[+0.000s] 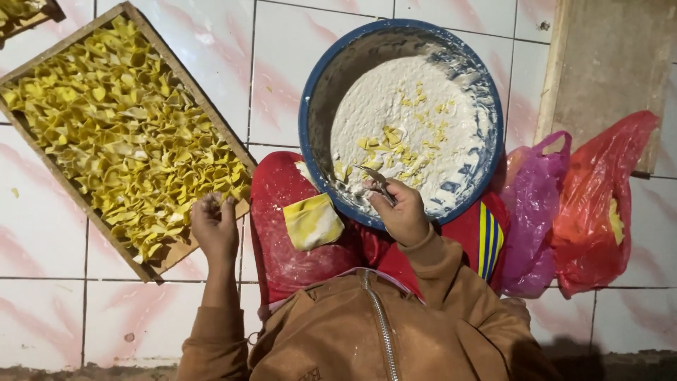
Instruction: Filling and folding small squares of dough with a white mixture to prepare food items on a tiled floor.
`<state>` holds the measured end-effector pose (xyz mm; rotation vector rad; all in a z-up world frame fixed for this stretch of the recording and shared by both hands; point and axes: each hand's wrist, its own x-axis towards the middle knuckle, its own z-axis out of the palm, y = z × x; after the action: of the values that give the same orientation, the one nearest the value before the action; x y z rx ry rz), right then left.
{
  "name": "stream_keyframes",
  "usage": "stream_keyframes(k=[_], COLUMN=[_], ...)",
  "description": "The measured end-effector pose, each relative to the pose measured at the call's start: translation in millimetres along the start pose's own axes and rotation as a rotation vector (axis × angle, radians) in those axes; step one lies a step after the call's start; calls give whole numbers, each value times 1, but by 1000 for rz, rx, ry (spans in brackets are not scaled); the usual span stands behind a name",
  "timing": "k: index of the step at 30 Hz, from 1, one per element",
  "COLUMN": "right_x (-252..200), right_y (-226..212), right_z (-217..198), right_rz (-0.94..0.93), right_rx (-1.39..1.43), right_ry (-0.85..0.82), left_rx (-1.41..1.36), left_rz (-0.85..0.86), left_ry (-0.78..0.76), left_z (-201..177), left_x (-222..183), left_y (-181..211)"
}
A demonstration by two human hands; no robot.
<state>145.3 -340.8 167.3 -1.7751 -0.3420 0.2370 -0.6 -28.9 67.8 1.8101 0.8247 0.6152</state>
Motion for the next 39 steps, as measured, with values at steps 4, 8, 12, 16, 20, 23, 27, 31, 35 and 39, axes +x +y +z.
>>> stream_keyframes(k=[4,8,12,16,20,23,27,31,35,39], right_x=[1,3,3,-1,-2,-4,1,-1,-3,23], right_y=[-2,-2,4,37,45,54,37,56,80,48], right_z=[5,5,3,-21,-44,-46,-22,-16,-32,0], right_rz=[19,40,45,44,74,261,765,748,663,1006], right_rx=[-17,-45,-91,-186,-650,-899,-907,-949,-1045,-1028], right_ry=[-19,-19,-20,-44,-183,-240,-213,-390,-467,-456], left_rx=[170,401,521,624,481,201,317,540,536,538], left_rz=[-139,-45,47,160,303,478,841,1043,1121,1163], left_ry=[-17,-26,-15,-39,-82,-206,-447,-465,-449,-415], left_z=[4,16,26,25,10,11,38,50,51,55], left_x=[-17,-15,0,10,7,-16,-73,-85,-86,-83], left_y=[-57,-75,-87,-92,12,65,104,71,64,66])
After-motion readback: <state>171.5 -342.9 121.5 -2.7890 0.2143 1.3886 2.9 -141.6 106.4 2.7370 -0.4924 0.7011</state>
